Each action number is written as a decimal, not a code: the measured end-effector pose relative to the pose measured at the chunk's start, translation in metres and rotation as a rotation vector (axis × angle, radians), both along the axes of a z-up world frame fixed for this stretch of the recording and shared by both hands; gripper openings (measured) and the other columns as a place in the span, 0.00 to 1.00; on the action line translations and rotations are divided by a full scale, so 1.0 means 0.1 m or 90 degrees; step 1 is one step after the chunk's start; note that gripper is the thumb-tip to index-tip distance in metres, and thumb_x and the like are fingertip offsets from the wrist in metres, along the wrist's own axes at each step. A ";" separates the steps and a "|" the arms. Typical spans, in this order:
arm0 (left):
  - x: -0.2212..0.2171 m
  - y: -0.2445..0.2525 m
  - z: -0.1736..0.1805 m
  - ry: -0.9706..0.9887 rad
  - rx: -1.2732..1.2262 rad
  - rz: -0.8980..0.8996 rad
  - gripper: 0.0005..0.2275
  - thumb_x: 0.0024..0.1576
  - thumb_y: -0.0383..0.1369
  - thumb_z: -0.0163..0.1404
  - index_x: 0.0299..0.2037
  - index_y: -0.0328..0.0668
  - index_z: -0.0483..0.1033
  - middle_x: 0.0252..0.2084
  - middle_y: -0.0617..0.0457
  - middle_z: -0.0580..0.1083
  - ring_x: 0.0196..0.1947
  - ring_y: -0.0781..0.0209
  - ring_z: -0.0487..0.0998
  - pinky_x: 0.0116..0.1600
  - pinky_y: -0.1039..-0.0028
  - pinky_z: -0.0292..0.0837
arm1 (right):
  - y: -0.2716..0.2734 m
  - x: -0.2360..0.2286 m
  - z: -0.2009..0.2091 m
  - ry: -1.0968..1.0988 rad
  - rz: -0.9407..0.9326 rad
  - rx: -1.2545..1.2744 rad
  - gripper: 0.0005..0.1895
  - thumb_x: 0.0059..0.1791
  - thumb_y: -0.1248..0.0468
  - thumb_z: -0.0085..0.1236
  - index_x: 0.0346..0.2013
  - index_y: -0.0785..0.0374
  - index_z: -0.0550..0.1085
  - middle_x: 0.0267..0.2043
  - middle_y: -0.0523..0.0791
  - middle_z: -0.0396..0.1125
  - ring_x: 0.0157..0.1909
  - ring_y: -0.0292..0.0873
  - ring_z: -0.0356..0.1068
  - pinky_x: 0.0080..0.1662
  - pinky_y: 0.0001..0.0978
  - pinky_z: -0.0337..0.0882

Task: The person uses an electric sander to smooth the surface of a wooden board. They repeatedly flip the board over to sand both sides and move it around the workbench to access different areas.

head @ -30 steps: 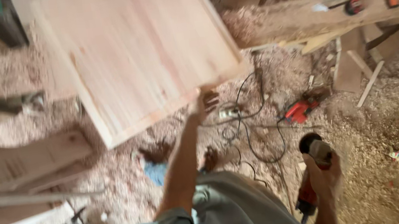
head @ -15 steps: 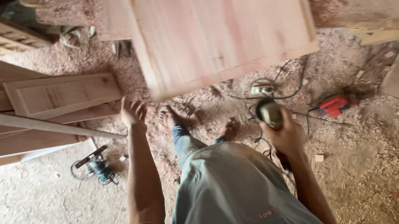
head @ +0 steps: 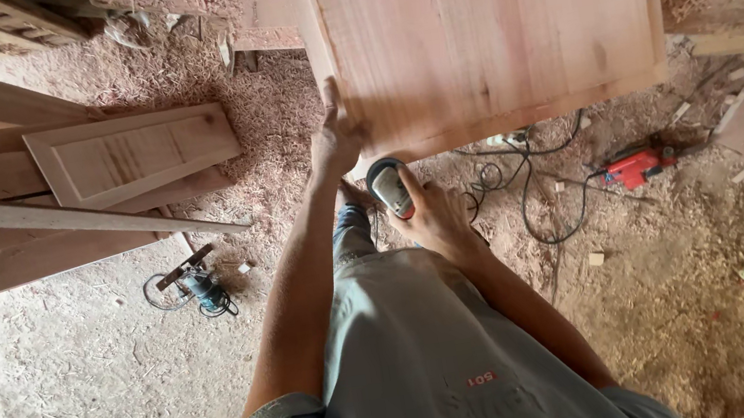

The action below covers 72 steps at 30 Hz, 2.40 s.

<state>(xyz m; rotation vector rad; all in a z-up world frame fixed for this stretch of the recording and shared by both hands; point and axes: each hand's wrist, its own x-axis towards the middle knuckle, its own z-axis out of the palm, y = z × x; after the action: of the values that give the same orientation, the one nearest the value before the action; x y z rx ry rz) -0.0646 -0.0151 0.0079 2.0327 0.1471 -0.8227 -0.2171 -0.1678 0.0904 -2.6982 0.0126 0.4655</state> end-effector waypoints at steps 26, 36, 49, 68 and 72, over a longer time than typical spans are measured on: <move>0.02 0.02 -0.56 -0.076 0.189 -0.183 0.15 0.64 0.44 0.49 0.60 0.58 0.70 0.79 0.48 0.47 0.50 0.58 0.67 0.44 0.71 0.71 | -2.27 -0.04 0.20 -0.056 -0.089 0.021 0.43 0.41 0.51 0.69 0.66 0.57 0.64 0.30 0.57 0.72 0.29 0.61 0.74 0.30 0.57 0.72; 0.11 -0.19 0.11 0.038 0.322 -0.195 0.15 0.67 0.47 0.45 0.58 0.59 0.78 0.83 0.67 0.31 0.72 0.44 0.62 0.53 0.66 0.73 | -4.04 -0.23 0.02 -0.075 -0.108 -0.025 0.40 0.44 0.50 0.68 0.66 0.60 0.65 0.33 0.51 0.75 0.27 0.47 0.76 0.34 0.43 0.79; 0.14 -0.59 0.55 0.109 0.357 -0.095 0.32 0.65 0.42 0.47 0.78 0.74 0.42 0.83 0.64 0.29 0.66 0.38 0.68 0.30 0.76 0.69 | -4.42 -0.66 0.01 -0.132 -0.303 0.073 0.32 0.50 0.51 0.66 0.65 0.57 0.67 0.43 0.50 0.76 0.34 0.43 0.79 0.35 0.33 0.82; 0.07 -0.76 0.79 0.137 0.394 -0.022 0.40 0.64 0.46 0.46 0.79 0.72 0.28 0.73 0.35 0.62 0.68 0.31 0.64 0.65 0.48 0.67 | -4.87 -0.60 0.18 -0.139 -0.317 -0.064 0.38 0.47 0.54 0.67 0.67 0.63 0.65 0.37 0.52 0.75 0.27 0.44 0.76 0.33 0.37 0.79; 0.04 -0.75 0.73 0.150 0.419 -0.016 0.40 0.65 0.46 0.46 0.81 0.73 0.28 0.72 0.30 0.62 0.45 0.42 0.72 0.44 0.57 0.72 | -4.62 -0.65 0.20 -0.115 -0.312 -0.032 0.38 0.46 0.52 0.68 0.66 0.63 0.65 0.35 0.52 0.76 0.27 0.45 0.77 0.31 0.37 0.79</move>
<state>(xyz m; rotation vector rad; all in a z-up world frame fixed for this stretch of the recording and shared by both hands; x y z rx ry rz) -0.0601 -0.0904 0.0808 2.5359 0.5910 -1.1332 -0.2816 -0.6300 0.1105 -2.6448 0.6235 0.0728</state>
